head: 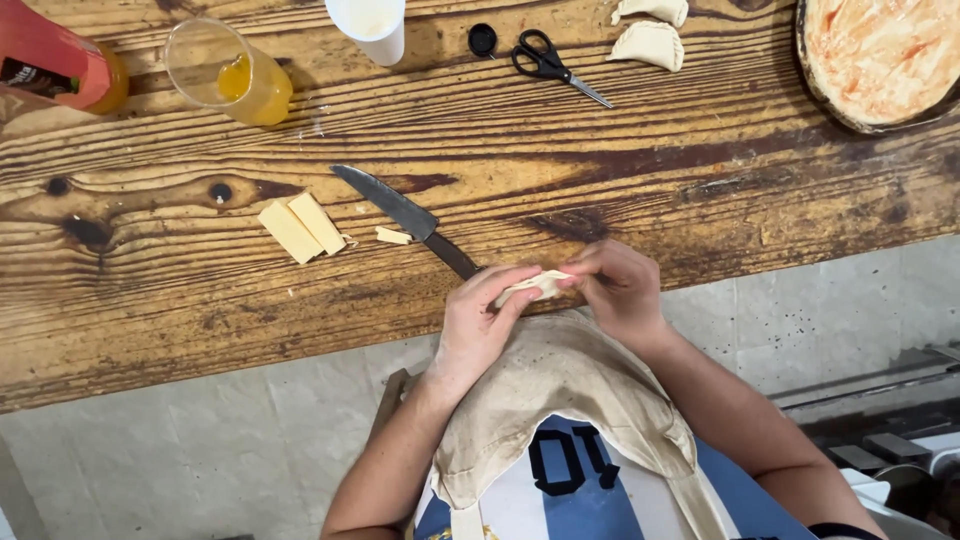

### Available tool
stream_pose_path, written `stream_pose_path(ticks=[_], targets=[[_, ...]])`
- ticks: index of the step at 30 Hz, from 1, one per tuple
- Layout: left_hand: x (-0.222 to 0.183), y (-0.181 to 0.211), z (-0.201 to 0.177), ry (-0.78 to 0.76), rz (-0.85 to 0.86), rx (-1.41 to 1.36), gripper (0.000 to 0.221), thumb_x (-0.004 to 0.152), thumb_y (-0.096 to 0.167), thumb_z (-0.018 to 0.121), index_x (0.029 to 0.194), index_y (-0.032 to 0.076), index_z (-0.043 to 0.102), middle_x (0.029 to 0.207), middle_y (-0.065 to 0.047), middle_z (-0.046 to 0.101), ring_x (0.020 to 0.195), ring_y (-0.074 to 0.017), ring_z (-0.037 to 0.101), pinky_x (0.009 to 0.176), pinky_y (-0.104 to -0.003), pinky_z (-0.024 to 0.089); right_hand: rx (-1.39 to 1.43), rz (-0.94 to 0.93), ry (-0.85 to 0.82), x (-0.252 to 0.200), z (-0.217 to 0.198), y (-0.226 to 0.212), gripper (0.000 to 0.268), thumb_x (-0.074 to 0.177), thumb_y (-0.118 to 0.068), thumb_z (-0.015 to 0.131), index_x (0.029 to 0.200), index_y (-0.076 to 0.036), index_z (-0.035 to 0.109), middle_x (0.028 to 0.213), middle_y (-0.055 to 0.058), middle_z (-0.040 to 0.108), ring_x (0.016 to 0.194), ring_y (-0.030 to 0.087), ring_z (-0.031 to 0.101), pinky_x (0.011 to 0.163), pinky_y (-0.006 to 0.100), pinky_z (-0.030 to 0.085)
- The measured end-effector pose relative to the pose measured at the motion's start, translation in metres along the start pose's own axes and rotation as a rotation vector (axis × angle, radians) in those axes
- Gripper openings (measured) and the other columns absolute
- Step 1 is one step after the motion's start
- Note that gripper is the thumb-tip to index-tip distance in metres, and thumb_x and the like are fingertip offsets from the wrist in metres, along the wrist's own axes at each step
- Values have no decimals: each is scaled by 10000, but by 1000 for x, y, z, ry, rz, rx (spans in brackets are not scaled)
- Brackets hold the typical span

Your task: Preparing empanadas by cutting cheese into strips, placing them on dough circles, and folding the dough.

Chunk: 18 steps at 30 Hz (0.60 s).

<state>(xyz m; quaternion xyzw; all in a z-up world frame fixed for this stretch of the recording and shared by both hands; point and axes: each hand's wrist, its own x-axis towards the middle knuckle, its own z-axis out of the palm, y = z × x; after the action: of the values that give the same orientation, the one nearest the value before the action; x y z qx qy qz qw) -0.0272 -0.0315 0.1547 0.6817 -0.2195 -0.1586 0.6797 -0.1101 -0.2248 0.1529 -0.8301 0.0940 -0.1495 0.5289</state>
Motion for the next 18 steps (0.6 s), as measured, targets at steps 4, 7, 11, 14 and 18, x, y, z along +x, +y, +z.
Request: stream_pose_path(ticks=[4, 7, 11, 14, 18], targets=[[1, 9, -2, -27, 52, 14, 218, 916, 127, 763, 1129, 84, 782, 1041, -136, 782, 999, -362, 746, 852, -427, 590, 1, -3, -91, -3, -4, 5, 28, 890, -87, 794, 901, -62, 788, 807, 86, 733, 731, 287, 715, 699, 395, 565], [1, 7, -4, -51, 88, 42, 212, 925, 121, 753, 1131, 72, 769, 1048, -146, 775, 998, -376, 741, 854, -442, 591, -9, -64, -133, 14, -4, -29, 284, 812, -202, 875, 1028, -43, 782, 885, 131, 730, 812, 347, 724, 741, 439, 566], [4, 11, -6, -81, 120, 49, 202, 924, 126, 750, 1116, 62, 754, 1037, -157, 768, 981, -397, 736, 845, -469, 590, -79, -132, -79, 11, -1, -23, 91, 830, -101, 853, 897, -65, 801, 799, 85, 730, 724, 289, 714, 690, 373, 578], [4, 13, -8, -56, 26, 2, 283, 851, 142, 828, 1120, 82, 760, 1035, -133, 781, 985, -347, 750, 859, -411, 594, -106, -144, -65, 14, -1, -22, 45, 838, -101, 847, 856, -98, 806, 775, 42, 736, 692, 239, 711, 657, 336, 582], [4, 18, -4, 28, -139, -237, 446, 760, 81, 902, 1165, 50, 719, 1047, -141, 794, 1014, -240, 751, 879, -332, 579, -28, -97, -19, 11, -3, -15, 32, 868, -108, 825, 858, -93, 799, 745, 13, 736, 654, 196, 701, 650, 278, 559]])
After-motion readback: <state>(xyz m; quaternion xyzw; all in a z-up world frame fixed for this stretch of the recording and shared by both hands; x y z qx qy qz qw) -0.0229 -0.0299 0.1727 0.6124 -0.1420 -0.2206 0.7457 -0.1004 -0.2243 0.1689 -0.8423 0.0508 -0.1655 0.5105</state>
